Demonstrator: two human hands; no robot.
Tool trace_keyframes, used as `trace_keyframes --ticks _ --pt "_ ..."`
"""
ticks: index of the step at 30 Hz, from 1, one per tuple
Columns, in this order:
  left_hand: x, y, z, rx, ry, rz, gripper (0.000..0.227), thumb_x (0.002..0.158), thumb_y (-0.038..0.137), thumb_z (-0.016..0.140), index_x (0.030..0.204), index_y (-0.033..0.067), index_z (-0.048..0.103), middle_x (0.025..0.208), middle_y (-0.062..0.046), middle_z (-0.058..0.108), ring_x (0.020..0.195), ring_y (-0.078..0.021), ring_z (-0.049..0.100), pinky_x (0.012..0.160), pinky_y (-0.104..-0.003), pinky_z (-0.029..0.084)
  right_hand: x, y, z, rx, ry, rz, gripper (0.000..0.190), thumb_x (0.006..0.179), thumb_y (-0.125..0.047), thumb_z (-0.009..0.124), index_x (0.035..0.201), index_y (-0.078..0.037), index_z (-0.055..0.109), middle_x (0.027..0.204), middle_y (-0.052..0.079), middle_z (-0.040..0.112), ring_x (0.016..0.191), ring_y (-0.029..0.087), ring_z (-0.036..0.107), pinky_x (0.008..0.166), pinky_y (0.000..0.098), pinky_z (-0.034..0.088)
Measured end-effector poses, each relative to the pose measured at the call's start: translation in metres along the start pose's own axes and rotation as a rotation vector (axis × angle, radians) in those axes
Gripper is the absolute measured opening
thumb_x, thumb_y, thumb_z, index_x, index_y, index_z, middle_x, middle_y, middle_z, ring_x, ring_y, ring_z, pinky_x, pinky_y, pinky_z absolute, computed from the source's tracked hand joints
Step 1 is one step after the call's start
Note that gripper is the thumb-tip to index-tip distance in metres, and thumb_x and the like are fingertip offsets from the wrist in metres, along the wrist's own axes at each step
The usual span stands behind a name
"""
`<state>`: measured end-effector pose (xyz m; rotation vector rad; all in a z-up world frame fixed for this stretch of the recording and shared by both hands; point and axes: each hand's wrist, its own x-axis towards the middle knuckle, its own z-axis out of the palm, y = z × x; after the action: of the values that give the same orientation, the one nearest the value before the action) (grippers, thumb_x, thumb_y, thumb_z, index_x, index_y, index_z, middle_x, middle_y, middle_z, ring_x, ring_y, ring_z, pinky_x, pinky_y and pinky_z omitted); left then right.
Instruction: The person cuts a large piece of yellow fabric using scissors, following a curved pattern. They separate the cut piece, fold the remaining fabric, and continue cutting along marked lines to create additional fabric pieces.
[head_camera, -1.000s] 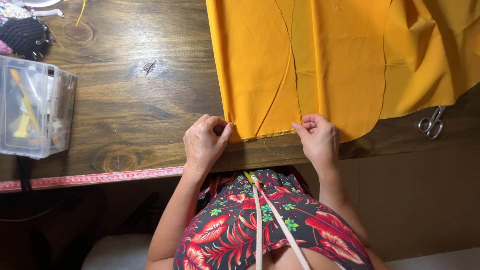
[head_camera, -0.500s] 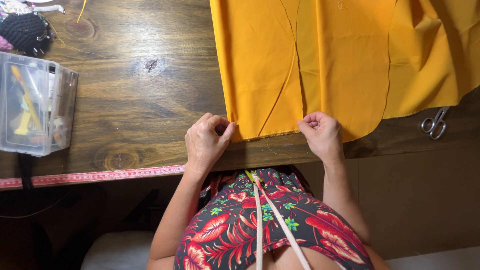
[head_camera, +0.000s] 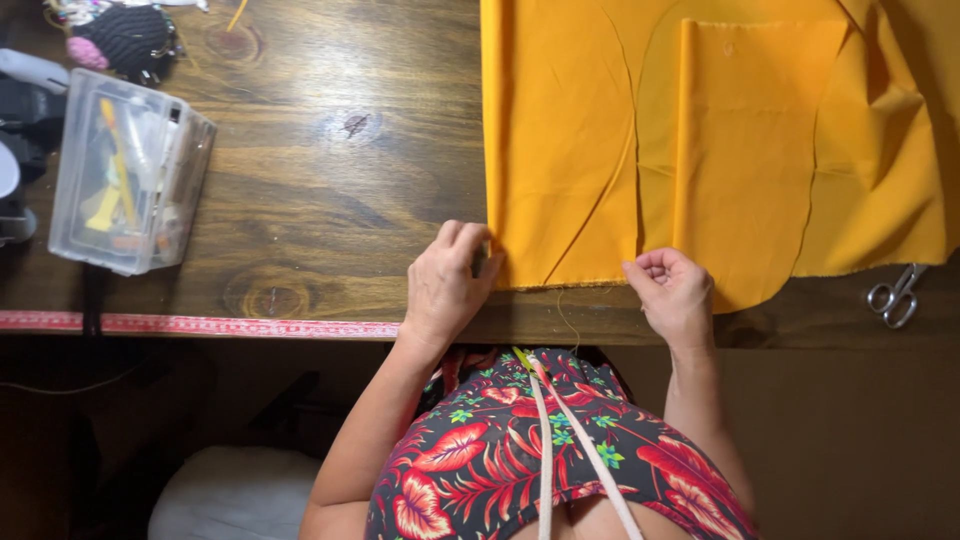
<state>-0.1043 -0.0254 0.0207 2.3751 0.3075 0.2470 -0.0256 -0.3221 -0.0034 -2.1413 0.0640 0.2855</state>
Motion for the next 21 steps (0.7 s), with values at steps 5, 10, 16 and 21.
trace_keyframes --ticks 5,10,16,21 --pt "0.024 0.002 -0.021 0.347 -0.158 0.343 0.079 0.079 0.031 0.083 0.150 0.0282 0.049 0.156 -0.006 0.040 0.135 -0.0338 0.038 0.103 -0.056 0.028 0.001 0.008 0.001 -0.062 0.006 -0.048 0.013 0.091 -0.009 0.080 0.092 0.001 0.072 0.064 0.004 0.063 0.047 0.010 0.059 0.041 0.0231 0.045" --pt "0.059 -0.002 -0.033 0.433 -0.422 0.433 0.096 0.077 0.050 0.077 0.158 0.0164 0.039 0.167 -0.006 0.035 0.159 -0.0262 0.015 0.124 -0.067 -0.001 -0.001 0.003 -0.001 -0.066 0.001 -0.040 0.015 0.089 -0.011 0.081 0.091 0.001 0.072 0.064 0.003 0.063 0.050 0.008 0.059 0.043 0.0230 0.045" --pt "0.083 -0.017 -0.027 0.581 -0.468 0.498 0.145 0.054 0.095 0.064 0.162 0.0051 0.025 0.169 -0.012 0.026 0.159 -0.0244 0.014 0.126 -0.064 -0.004 -0.003 -0.002 0.001 -0.075 0.018 -0.029 0.014 0.089 -0.010 0.081 0.091 0.001 0.073 0.063 0.003 0.063 0.050 0.008 0.059 0.044 0.0230 0.045" --pt "0.088 -0.025 -0.024 0.521 -0.478 0.524 0.154 0.049 0.102 0.060 0.160 -0.0009 0.026 0.169 -0.018 0.024 0.159 -0.0297 0.017 0.128 -0.059 0.001 0.000 0.004 0.000 -0.134 0.014 0.023 0.018 0.088 -0.016 0.083 0.092 -0.001 0.074 0.065 0.004 0.065 0.054 0.010 0.062 0.050 0.0264 0.049"
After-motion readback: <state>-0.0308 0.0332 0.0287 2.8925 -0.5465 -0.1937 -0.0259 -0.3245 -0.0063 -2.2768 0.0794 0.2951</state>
